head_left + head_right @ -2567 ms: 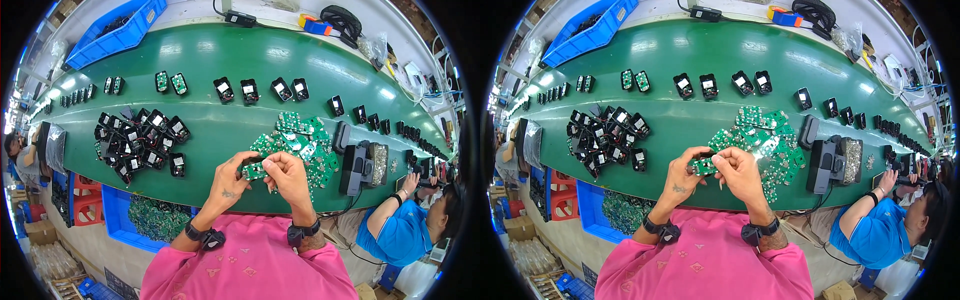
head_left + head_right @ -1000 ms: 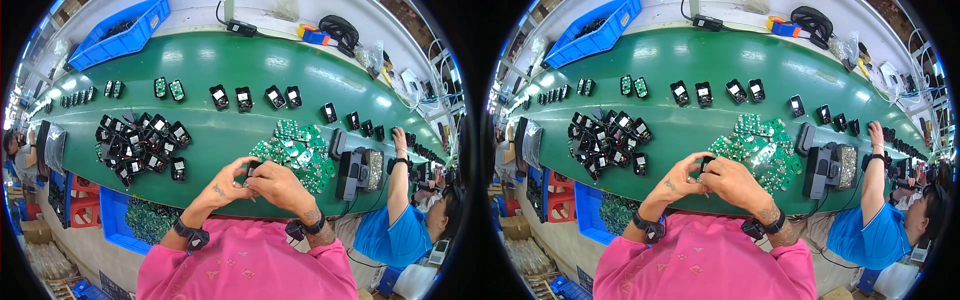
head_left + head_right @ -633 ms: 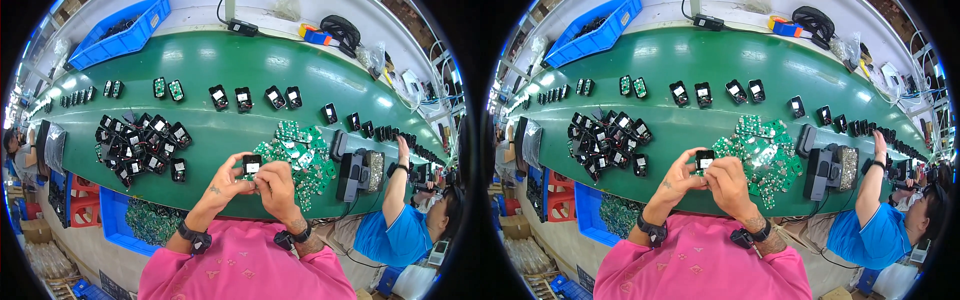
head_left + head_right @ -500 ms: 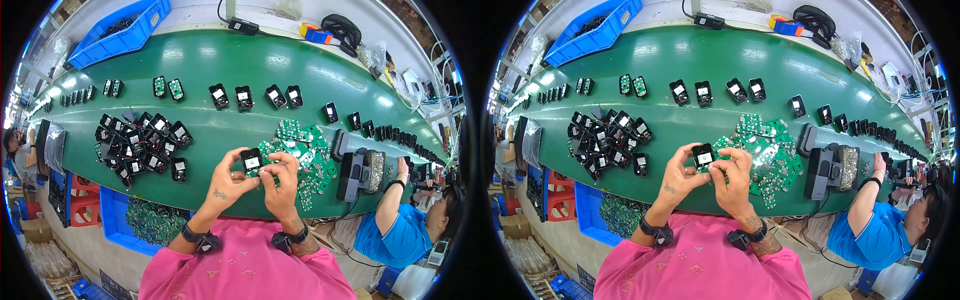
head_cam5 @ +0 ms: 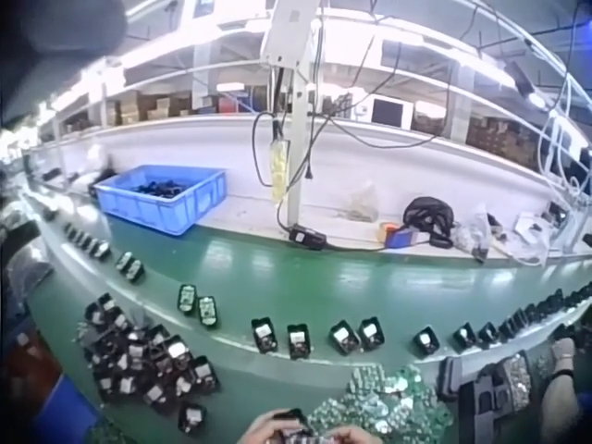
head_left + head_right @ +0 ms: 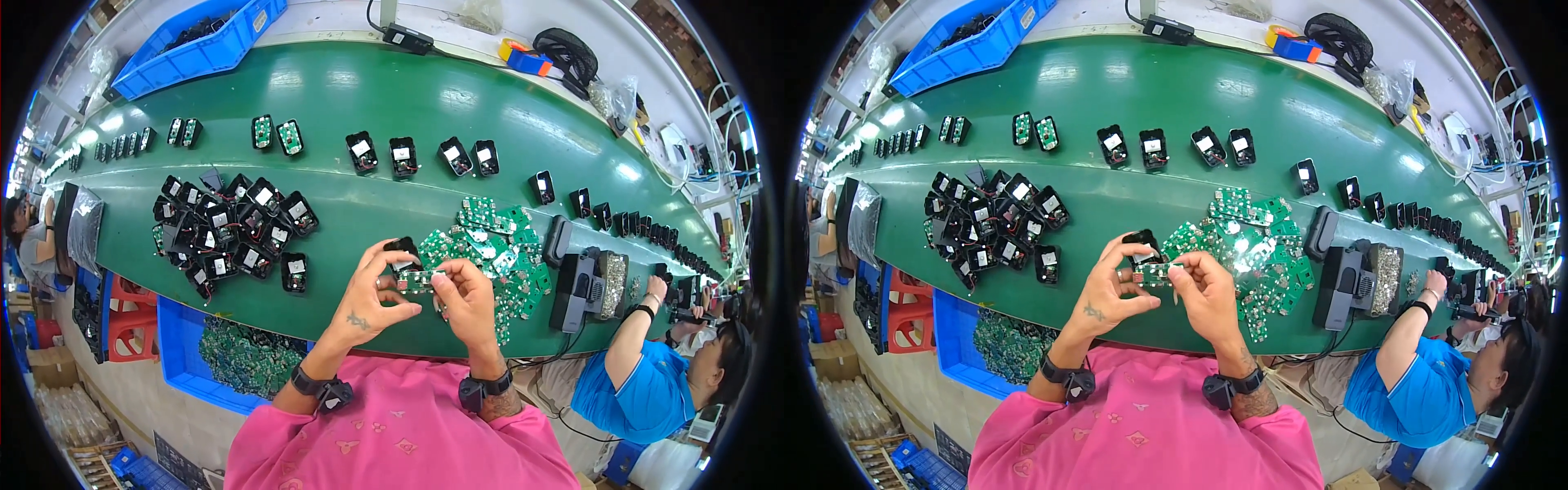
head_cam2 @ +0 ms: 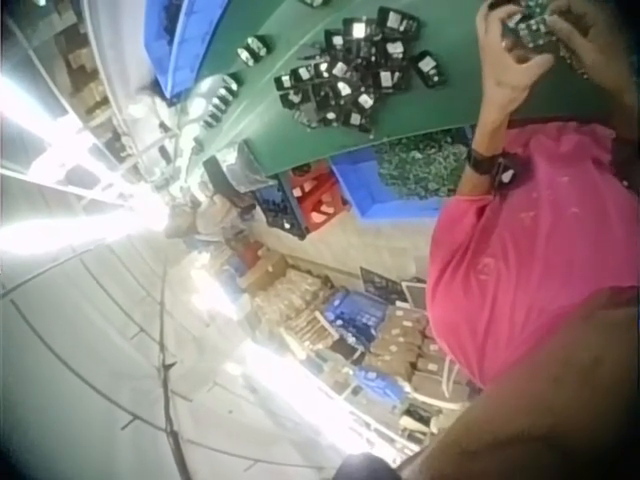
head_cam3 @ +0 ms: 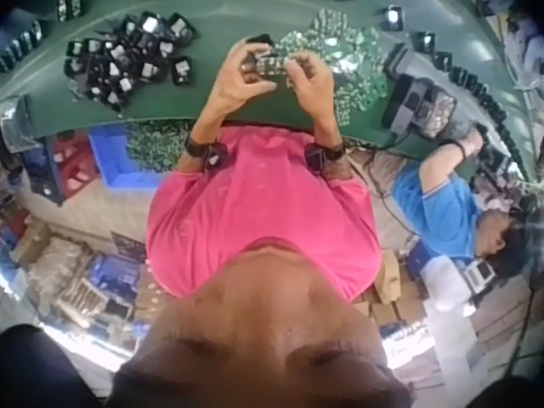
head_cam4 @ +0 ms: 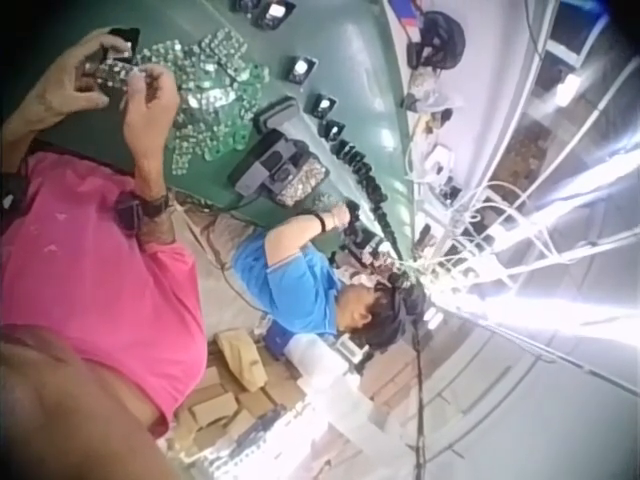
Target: The person picks up a black housing and a circuit board, fits the board into the housing, and presses them together. The person then places the assembled unit onto the green conveyor belt and reaches for another circuit board.
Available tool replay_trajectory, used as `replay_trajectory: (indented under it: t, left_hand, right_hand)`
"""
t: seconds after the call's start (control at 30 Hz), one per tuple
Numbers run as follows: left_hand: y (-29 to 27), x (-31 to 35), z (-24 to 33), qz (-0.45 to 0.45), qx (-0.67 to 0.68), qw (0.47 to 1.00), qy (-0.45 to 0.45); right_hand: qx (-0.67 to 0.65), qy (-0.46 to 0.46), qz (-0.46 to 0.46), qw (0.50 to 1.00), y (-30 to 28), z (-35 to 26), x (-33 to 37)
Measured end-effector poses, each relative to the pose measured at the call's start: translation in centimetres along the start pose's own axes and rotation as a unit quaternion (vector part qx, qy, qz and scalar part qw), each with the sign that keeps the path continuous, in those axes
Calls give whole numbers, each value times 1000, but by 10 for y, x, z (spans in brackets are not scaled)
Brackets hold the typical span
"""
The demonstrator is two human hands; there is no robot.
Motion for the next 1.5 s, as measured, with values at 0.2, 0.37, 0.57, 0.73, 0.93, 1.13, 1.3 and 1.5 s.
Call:
replay_trajectory:
  t: [0.2,0.37,0.57,0.73,0.93,1.13,1.3,1.5]
  left_hand:
    - [-4,2,-10,9,-57,998,6]
    - [1,3,-1,21,-131,991,32]
    - [3,3,1,-27,-243,964,100]
    - [6,3,0,-25,-190,979,70]
    - [4,3,-6,15,-193,978,81]
    - [2,1,-8,68,-246,958,132]
    - [4,1,-6,64,-214,966,130]
    - [4,1,2,41,-157,982,98]
  right_hand:
    - [-145,-28,-77,986,-3,3,-3]
    - [-87,-51,-169,980,-1,-6,3]
    - [-123,-60,-180,974,1,-10,4]
    - [-178,-11,-93,980,0,-8,2]
    - [-225,-22,10,974,-2,-16,-4]
    - [-197,73,4,978,-9,-17,-8]
    - [-117,63,3,991,3,-12,-9]
    - [-64,38,17,997,10,-3,-7]
Point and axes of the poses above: each hand's wrist, its own x-axis away from the middle knuckle, its own y-axis out of the palm, z = x × y, the point moved 1 cm from there along -x, towards the middle knuckle, and after that the axes turned 1 degree about y, right-handed, at the moved point
